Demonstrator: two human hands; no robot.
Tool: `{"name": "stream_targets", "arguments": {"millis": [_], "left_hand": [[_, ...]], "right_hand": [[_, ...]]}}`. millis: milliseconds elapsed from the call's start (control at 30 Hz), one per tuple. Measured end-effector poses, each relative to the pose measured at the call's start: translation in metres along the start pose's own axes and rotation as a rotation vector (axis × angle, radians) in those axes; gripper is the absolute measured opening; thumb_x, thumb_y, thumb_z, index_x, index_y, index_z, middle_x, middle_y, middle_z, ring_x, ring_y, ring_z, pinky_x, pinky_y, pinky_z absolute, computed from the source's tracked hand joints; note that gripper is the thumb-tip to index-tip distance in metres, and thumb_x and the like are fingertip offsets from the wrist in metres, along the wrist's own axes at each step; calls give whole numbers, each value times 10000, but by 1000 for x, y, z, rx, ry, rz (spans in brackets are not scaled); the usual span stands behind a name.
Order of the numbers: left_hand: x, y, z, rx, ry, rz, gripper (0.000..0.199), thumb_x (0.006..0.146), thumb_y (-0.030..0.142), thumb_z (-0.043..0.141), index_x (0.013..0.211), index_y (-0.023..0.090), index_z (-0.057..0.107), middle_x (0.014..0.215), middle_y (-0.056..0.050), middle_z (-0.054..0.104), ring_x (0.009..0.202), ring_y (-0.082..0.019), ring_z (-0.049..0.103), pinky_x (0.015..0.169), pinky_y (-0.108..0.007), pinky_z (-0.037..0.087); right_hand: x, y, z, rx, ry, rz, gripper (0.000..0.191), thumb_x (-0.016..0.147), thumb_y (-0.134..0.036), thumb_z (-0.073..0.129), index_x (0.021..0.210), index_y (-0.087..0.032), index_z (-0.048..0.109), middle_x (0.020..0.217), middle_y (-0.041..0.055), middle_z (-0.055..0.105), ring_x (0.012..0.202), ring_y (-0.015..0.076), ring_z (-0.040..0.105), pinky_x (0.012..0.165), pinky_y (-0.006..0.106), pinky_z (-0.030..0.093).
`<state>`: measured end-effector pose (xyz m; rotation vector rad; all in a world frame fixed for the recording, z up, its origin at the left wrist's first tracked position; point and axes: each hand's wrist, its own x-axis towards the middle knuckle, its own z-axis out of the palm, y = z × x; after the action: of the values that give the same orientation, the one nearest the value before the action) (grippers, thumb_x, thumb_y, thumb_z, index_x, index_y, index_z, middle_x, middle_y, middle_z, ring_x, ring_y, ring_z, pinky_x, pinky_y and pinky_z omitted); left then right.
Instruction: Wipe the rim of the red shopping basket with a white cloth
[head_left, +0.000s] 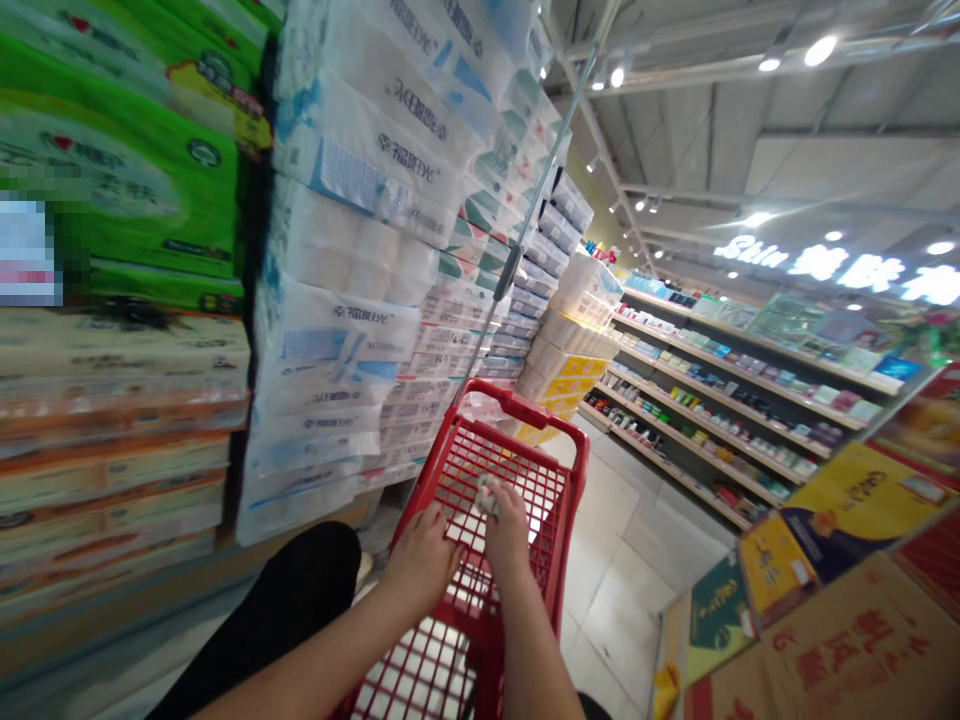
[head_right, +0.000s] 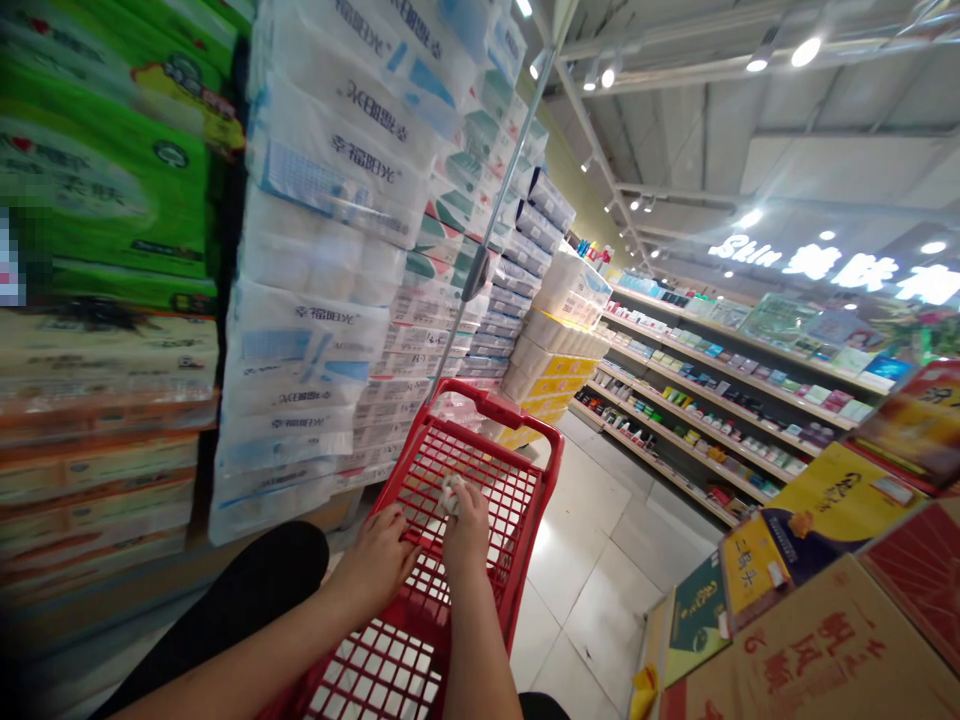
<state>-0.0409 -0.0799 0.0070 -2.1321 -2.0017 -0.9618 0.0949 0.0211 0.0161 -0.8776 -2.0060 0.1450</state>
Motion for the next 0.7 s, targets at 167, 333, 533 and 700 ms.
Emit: {"name": "stream_targets", "arguments": {"millis": [167,333,533,700], "left_hand": [[0,0,0,11,-7,-1,309,870,308,477,776,188,745,1016,-107,619,1178,-279,404,1026,-452,328],[0,0,1,8,-7,-4,304,867,304,477,772,200,746,1009,-100,623,1179,-278,406,1022,-457,329],[0,1,0,24,-2,-1,291,864,299,481,802,189,744,1038,-102,621,1169,-281,418,1010,-446,348],[0,1,-1,17,-11,8,315,877,297,469,790,178,746,1009,-115,627,1181,-289,411,1029,-455,332]], "right_hand": [[-1,-2,2,10,-59,-24,552,637,51,475,1064,-239,672,1123,68,598,1062,205,554,920,345,465],[-2,-2,0,-2,80,40,416,732,-35,518,1068,-227,670,1144,95,592,1081,224,543,944,397,450],[-1,-4,-1,62,-32,-42,384,698,-9,521,958,-235,691,1037,60,622,1002,196,573,885,334,480],[-2,-1,1,-16,91,43,478,695,14,475,1070,-213,666,1129,95,592,1082,220,540,941,380,455]]}}
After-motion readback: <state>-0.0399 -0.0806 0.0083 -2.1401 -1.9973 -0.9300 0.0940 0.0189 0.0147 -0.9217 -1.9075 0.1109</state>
